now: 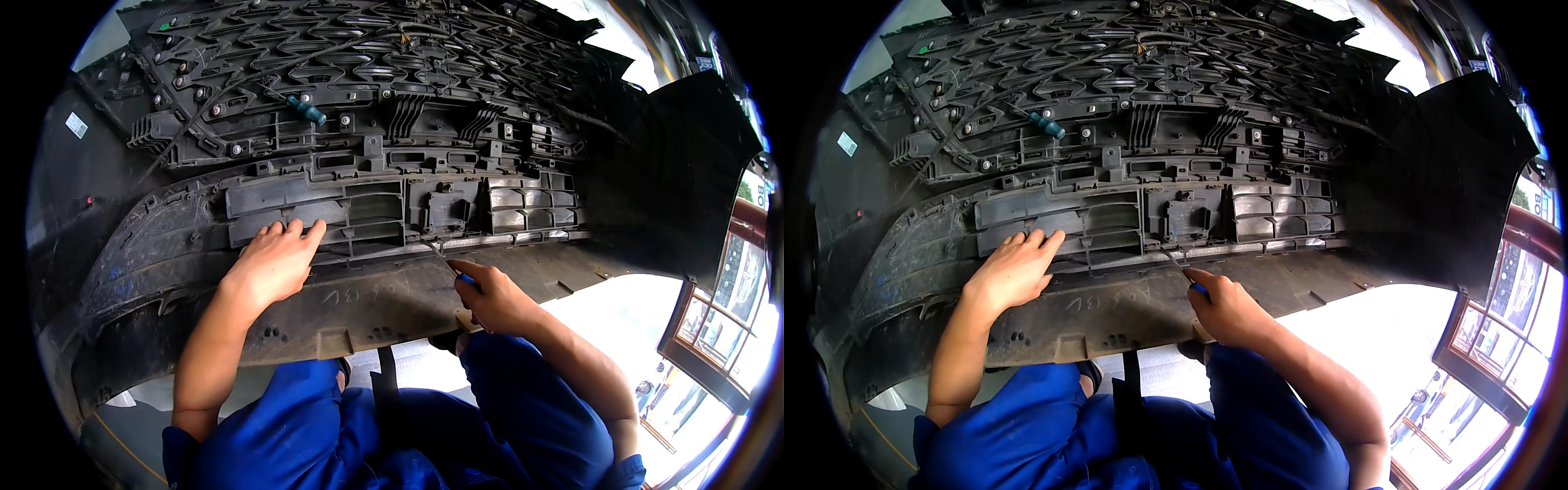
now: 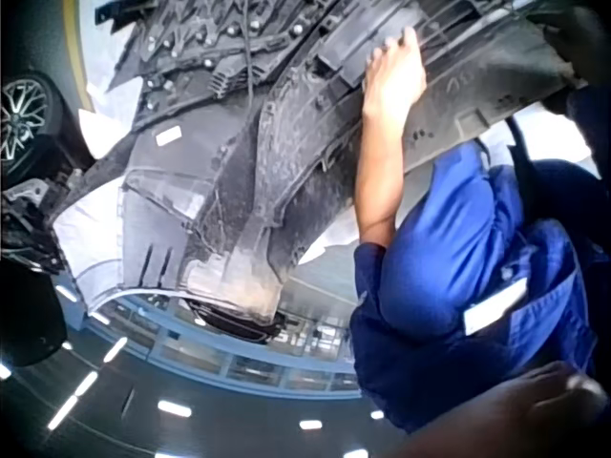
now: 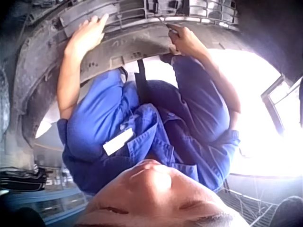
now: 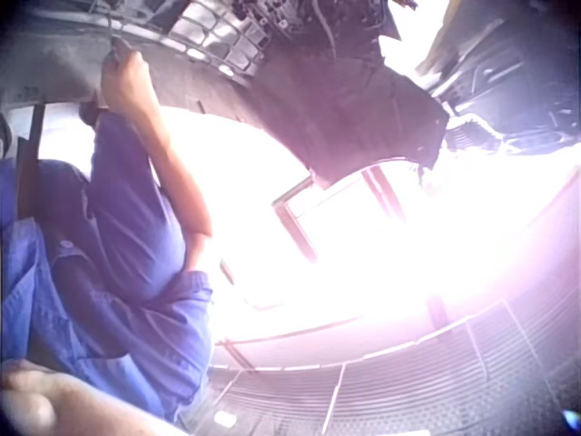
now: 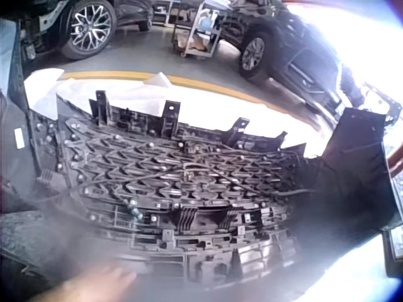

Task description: The person uses a screwdriver to remove screws and clips from a large black plastic car part, likely a bumper or underbody panel, in a workshop. The person repeatedly pries and detaches sections of the panel while handling attached wiring harnesses.

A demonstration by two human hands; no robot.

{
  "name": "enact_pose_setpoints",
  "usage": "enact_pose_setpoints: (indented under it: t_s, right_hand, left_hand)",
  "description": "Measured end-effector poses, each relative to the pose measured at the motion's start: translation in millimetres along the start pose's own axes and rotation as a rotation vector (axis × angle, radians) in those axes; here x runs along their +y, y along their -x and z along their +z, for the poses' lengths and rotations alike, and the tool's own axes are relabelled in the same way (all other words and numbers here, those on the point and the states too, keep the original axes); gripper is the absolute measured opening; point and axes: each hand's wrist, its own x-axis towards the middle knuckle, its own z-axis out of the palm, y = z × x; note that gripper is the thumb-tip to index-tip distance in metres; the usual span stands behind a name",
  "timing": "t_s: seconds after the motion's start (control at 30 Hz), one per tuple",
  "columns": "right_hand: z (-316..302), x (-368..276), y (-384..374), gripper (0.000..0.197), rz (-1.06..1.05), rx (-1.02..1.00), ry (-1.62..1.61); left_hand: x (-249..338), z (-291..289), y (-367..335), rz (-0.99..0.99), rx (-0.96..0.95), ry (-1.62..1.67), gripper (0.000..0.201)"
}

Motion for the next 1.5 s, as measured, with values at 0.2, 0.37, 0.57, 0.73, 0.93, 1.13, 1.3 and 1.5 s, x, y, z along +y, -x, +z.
enact_pose_setpoints:
  t_s: [0.2, 0.37, 0.57, 0.73, 0.93, 1.13, 1.3, 1.5]
  right_hand:
    - [-3.1, -9.9, -7.1, 0.048, 0.04, -0.095, -0.04]
    - [3.4, -11.2, -15.0, 0.064, -0.106, -0.07, 0.466]
    - [0.5, -10.4, -14.5, 0.08, -0.192, -0.101, 0.775]
    - [-3.5, 2.1, -5.6, 0.077, -0.344, -0.003, 0.967]
    - [-38.2, 20.2, -6.5, 0.049, -0.315, -0.057, 0.429]
    - [-66.1, 32.6, 22.2, 0.043, 0.119, -0.002, 0.264]
    - [-59.8, 38.8, 18.4, 0.045, 0.141, 0.019, 0.115]
    - [-60.8, 17.3, 17.7, 0.043, 0.164, 0.024, 0.119]
  left_hand:
    - [-0.3, 0.4, 1.1, 0.001, -0.005, -0.016, 0.07]
    - [-1.5, -2.4, -0.1, 0.031, -0.016, -0.042, 0.071]
    - [0.3, -5.5, 1.2, 0.017, -0.054, -0.025, 0.071]
    - [-2.4, -10.0, 3.8, 0.056, -0.022, 0.011, 0.067]
    - [3.7, -14.5, 4.2, 0.022, -0.029, 0.038, 0.065]
    - [3.7, -18.0, 5.4, 0.014, -0.034, 0.037, 0.062]
    - [2.5, -16.2, 3.7, 0.032, -0.014, 0.028, 0.064]
    - [0.8, -12.6, 5.6, 0.034, 0.0, 0.023, 0.065]
